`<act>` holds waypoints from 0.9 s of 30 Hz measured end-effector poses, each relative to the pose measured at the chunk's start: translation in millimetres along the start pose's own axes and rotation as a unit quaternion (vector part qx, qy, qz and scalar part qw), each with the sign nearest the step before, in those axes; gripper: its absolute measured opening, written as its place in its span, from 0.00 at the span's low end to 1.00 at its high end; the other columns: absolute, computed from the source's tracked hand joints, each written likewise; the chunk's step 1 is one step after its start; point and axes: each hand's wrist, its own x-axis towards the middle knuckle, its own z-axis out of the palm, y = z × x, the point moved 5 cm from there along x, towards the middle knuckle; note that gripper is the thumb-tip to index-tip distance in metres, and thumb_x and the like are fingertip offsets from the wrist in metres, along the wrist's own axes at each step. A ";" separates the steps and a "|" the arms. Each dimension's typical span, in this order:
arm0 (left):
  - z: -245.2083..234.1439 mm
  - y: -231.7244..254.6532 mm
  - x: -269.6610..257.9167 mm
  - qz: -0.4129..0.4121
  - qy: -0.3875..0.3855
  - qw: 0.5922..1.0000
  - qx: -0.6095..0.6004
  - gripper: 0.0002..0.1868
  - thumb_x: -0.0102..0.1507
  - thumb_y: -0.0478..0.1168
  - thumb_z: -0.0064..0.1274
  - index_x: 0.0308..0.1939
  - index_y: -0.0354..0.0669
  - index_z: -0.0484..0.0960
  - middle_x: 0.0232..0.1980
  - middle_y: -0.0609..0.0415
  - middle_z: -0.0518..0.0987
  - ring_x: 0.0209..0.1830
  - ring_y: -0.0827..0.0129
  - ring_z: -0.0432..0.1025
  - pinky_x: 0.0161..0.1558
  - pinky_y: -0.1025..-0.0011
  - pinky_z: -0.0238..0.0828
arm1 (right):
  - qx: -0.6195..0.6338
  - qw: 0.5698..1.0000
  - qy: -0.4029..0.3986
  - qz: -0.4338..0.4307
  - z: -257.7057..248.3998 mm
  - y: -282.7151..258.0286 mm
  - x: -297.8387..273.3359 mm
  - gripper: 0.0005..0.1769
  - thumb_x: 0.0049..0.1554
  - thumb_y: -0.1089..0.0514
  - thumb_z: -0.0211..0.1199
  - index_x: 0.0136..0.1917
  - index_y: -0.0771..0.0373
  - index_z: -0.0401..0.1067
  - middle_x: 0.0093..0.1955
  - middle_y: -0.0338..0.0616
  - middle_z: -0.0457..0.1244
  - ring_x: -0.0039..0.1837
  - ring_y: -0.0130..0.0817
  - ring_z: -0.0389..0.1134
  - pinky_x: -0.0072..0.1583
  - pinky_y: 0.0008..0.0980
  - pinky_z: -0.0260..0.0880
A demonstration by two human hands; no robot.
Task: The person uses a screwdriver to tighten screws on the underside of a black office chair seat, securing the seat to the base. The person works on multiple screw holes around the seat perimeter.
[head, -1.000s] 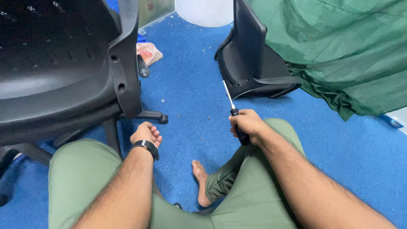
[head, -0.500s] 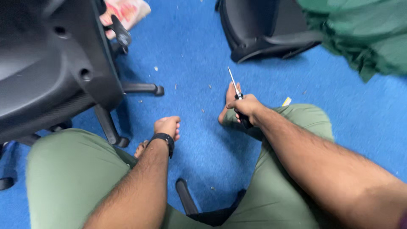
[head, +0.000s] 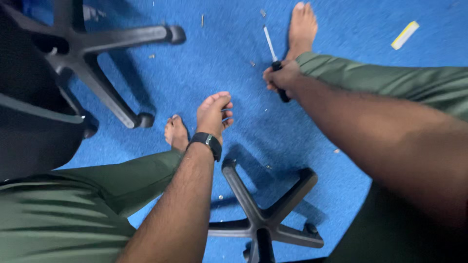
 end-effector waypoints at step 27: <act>-51.6 -36.2 4.8 0.005 0.013 0.998 0.068 0.12 0.61 0.42 0.58 0.48 0.48 0.82 0.34 0.62 0.80 0.27 0.80 0.70 0.29 0.76 0.66 | -0.077 0.996 -0.012 -0.031 88.0 -22.0 54.7 0.07 0.48 0.64 0.71 0.38 0.67 0.74 0.33 0.45 0.68 0.31 0.29 0.69 0.31 0.32 0.66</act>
